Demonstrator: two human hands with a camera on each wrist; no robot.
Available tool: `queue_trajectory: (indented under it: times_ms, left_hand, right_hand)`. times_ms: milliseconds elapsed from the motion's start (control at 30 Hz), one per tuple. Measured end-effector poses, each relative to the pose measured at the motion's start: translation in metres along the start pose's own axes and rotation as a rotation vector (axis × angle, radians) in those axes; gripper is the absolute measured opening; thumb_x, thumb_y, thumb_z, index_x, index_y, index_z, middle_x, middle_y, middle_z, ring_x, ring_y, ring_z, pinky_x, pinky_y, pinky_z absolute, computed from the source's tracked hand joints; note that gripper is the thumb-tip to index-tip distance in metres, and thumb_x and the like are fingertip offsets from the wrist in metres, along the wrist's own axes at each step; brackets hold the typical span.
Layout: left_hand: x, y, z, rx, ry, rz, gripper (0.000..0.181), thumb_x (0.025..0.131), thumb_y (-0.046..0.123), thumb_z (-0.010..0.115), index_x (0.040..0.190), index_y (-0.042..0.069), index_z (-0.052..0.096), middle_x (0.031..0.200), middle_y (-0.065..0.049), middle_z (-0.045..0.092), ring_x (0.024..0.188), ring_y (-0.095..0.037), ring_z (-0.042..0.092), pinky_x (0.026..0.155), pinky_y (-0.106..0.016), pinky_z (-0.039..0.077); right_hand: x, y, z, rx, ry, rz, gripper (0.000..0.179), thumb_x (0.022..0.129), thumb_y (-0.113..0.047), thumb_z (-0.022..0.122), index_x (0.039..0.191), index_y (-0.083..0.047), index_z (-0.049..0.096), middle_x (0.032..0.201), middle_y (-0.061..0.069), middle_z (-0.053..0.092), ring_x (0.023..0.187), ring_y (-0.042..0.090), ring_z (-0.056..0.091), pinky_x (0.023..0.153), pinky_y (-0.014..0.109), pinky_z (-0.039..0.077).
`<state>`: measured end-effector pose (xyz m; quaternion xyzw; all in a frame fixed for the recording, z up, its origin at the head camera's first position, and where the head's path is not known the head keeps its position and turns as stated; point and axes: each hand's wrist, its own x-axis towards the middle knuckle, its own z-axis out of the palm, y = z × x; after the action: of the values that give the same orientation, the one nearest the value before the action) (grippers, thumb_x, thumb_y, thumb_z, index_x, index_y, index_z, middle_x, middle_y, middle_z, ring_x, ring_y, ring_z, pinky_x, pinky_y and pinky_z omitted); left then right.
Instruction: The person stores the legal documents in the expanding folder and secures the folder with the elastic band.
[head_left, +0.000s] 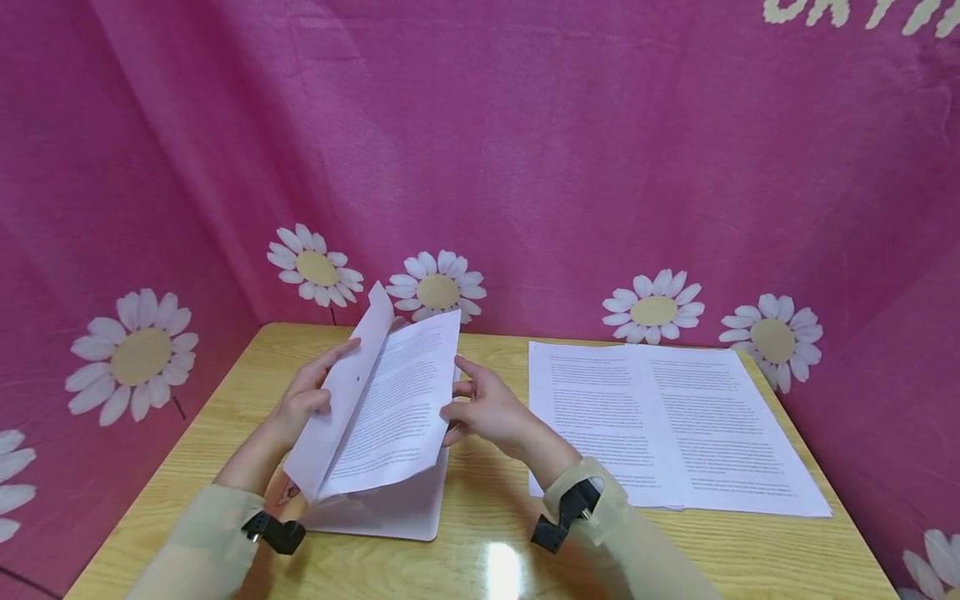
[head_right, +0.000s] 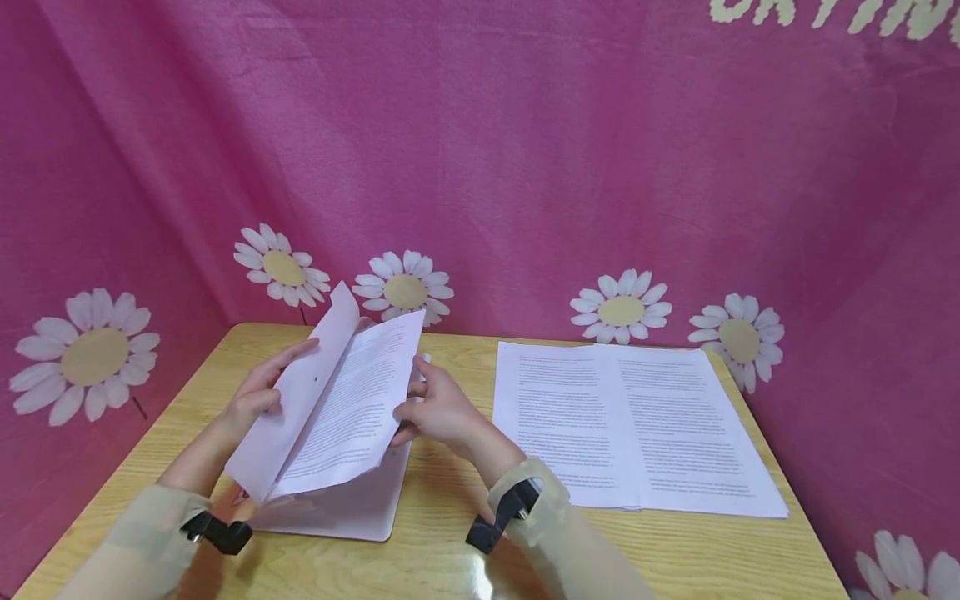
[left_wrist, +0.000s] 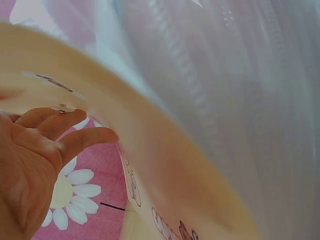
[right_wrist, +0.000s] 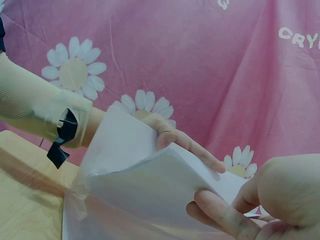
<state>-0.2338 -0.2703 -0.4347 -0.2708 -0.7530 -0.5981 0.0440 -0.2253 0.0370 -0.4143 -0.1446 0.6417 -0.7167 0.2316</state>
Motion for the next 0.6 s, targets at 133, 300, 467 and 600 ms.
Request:
queue_trajectory:
  times_ms: [133,300,467,600]
  left_hand:
    - [0.001,0.000,0.001,0.007,0.020,0.019,0.089,0.066,0.001,0.045,0.153,-0.016,0.038,0.146,-0.030,0.043,0.110,-0.022,0.050,0.085,-0.028,0.043]
    - [0.002,0.001,0.004,0.027,0.041,0.051,0.088,0.065,-0.001,0.045,0.151,-0.017,0.042,0.149,-0.025,0.045,0.112,-0.021,0.050,0.086,-0.027,0.042]
    - [0.002,0.002,0.006,0.039,0.036,0.071,0.086,0.065,-0.002,0.045,0.150,-0.017,0.043,0.148,-0.025,0.047,0.108,-0.023,0.052,0.082,-0.028,0.043]
    - [0.002,0.002,0.006,0.055,0.029,0.058,0.087,0.066,-0.002,0.044,0.151,-0.018,0.041,0.151,-0.032,0.043,0.111,-0.025,0.051,0.084,-0.028,0.043]
  right_hand:
    - [-0.003,0.003,0.004,-0.009,0.015,-0.042,0.094,0.090,0.018,0.057,0.168,0.002,0.006,0.121,0.026,0.068,0.077,0.028,0.073,0.064,0.041,0.062]
    - [-0.002,0.007,0.011,-0.040,0.038,-0.082,0.093,0.088,0.018,0.058,0.167,0.005,0.010,0.121,0.026,0.068,0.079,0.028,0.073,0.063,0.042,0.062]
    - [0.004,0.012,0.018,-0.050,0.056,-0.053,0.094,0.087,0.016,0.057,0.166,0.006,0.009,0.123,0.025,0.068,0.085,0.028,0.073,0.063,0.043,0.062]
    - [0.007,0.014,0.022,-0.044,0.048,-0.032,0.094,0.088,0.014,0.056,0.168,0.001,0.008,0.121,0.023,0.068,0.088,0.030,0.074,0.064,0.045,0.062]
